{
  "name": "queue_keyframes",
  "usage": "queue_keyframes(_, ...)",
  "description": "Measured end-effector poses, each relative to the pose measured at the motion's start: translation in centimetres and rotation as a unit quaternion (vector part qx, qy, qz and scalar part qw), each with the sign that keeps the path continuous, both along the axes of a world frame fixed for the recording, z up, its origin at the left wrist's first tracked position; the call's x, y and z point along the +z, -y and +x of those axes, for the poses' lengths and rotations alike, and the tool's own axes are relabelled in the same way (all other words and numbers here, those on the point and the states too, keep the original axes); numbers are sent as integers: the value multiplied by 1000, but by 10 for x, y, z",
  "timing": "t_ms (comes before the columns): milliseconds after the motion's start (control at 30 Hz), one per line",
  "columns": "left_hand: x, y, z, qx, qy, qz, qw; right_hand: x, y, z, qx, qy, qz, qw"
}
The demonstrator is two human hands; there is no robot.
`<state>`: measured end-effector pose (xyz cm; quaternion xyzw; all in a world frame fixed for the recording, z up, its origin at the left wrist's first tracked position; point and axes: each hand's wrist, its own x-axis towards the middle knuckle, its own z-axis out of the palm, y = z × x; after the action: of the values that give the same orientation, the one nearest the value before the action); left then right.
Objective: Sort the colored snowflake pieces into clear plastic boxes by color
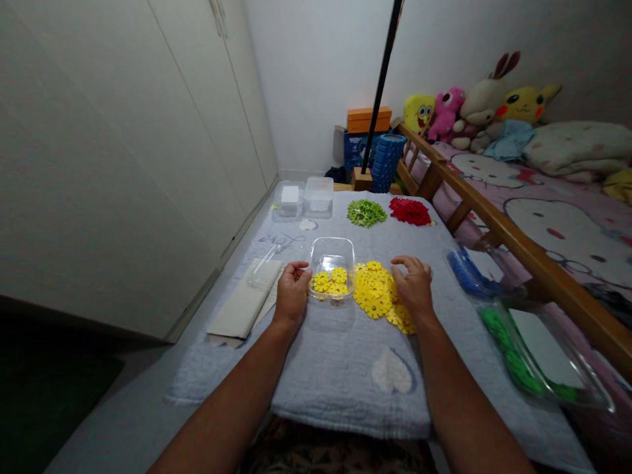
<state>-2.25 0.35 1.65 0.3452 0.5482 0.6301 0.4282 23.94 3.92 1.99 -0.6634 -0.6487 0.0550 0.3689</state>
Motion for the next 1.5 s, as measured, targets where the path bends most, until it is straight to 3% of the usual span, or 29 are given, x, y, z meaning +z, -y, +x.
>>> queue_keyframes(133,1,1,0,-1,-8,-2,1000,-12,-4,-4,9,53,-72,996)
queue_keyframes(367,3,1,0,-1,-10,2,1000,-17,-5,-17,96,139,-96,981)
queue_keyframes(600,2,1,0,-1,-8,4,1000,-13,-6,-17,63,111,-87,988)
queue_keyframes(733,1,1,0,-1,-8,6,1000,-5,-7,-15,59,52,-60,995)
queue_keyframes(833,2,1,0,-1,-10,2,1000,2,-6,-15,105,-40,-24,993)
queue_keyframes(1033,3,2,1,-6,-3,1,1000,8,6,-32,159,-291,-34,943)
queue_keyframes(1133,2,2,1,-9,-6,2,1000,10,11,-41,185,-341,-27,921)
queue_keyframes(1500,1,2,1,-15,-9,3,1000,8,21,-58,232,-188,12,954)
